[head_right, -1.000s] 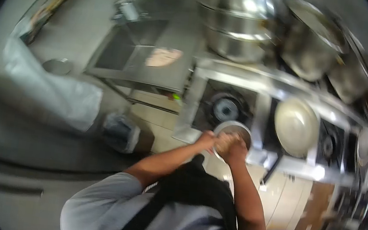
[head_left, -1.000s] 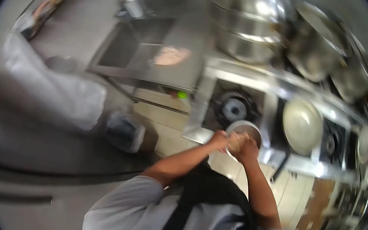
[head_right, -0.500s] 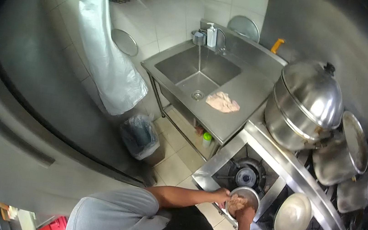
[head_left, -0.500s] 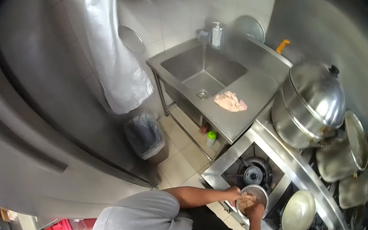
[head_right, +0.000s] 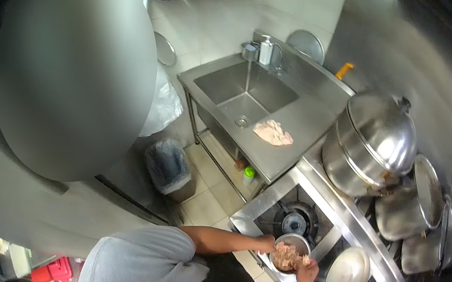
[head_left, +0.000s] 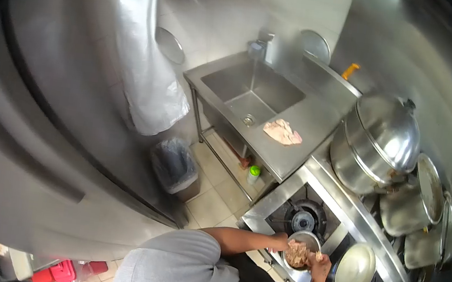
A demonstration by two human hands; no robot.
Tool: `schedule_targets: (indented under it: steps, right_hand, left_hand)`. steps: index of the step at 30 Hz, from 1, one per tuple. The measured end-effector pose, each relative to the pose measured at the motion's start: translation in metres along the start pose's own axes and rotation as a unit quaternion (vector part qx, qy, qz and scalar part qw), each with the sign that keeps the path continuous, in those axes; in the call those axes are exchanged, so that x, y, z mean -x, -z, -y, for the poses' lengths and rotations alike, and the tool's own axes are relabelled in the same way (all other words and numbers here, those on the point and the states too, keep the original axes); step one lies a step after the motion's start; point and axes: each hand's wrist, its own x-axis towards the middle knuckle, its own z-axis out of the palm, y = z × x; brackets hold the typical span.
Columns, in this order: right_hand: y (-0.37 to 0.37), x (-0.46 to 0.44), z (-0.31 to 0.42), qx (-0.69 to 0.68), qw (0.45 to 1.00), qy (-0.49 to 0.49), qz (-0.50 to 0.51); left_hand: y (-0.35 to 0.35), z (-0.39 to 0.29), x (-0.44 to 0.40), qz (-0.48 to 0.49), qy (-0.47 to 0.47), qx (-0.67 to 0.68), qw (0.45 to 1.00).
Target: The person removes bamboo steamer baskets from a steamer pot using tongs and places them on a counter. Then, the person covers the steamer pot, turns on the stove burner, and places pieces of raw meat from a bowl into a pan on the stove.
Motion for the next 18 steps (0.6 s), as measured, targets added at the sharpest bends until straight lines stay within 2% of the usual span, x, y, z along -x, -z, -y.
schedule_targets:
  steps: [1, 2, 3, 4, 5, 7, 8, 9, 10, 11, 13, 15, 18]
  right_hand:
    - [-0.002, 0.016, 0.034, -0.113, 0.989, -0.079, 0.046]
    - [-0.004, 0.018, 0.023, -0.134, 0.985, -0.091, 0.061]
    - [-0.008, 0.017, 0.008, -0.156, 0.980, -0.100, 0.077]
    - [-0.012, 0.023, 0.009, -0.185, 0.975, -0.102, 0.070]
    - [-0.016, 0.024, 0.011, -0.214, 0.970, -0.101, 0.065]
    - [-0.015, 0.029, 0.021, -0.195, 0.975, -0.077, 0.078]
    - [-0.016, 0.030, 0.021, -0.147, 0.985, -0.042, 0.075]
    - [-0.016, 0.031, 0.022, -0.098, 0.993, -0.008, 0.073]
    - [-0.022, 0.035, 0.046, -0.106, 0.994, 0.026, 0.024]
    - [-0.026, 0.041, 0.068, -0.113, 0.991, 0.062, -0.024]
    - [-0.024, 0.037, 0.060, -0.070, 0.994, 0.060, -0.061]
    - [-0.023, 0.036, 0.065, -0.006, 0.998, 0.040, -0.047]
    - [-0.026, 0.026, 0.023, -0.050, 0.997, 0.030, -0.060]
  left_hand:
    - [0.013, -0.017, 0.024, -0.008, 0.006, -0.061, 0.998]
    - [-0.019, 0.032, -0.045, -0.112, -0.219, -0.074, 0.966]
    - [0.006, -0.020, 0.042, -0.209, -0.124, -0.126, 0.962]
    - [0.005, -0.018, 0.039, -0.216, -0.148, -0.170, 0.950]
    - [0.000, -0.019, 0.032, -0.264, -0.233, -0.136, 0.926]
    - [-0.010, -0.031, 0.029, -0.208, -0.328, 0.009, 0.921]
    - [-0.012, -0.037, 0.026, -0.196, -0.326, 0.007, 0.925]
    - [-0.015, -0.045, 0.023, -0.037, -0.271, 0.131, 0.953]
    - [-0.018, -0.049, 0.020, 0.121, -0.203, 0.248, 0.940]
    - [-0.025, -0.048, 0.016, 0.072, -0.274, 0.220, 0.934]
    - [-0.018, -0.052, 0.016, 0.137, -0.214, 0.214, 0.943]
    - [-0.013, -0.056, 0.025, 0.125, -0.203, 0.235, 0.942]
    - [-0.024, -0.051, 0.012, 0.106, -0.200, 0.254, 0.940]
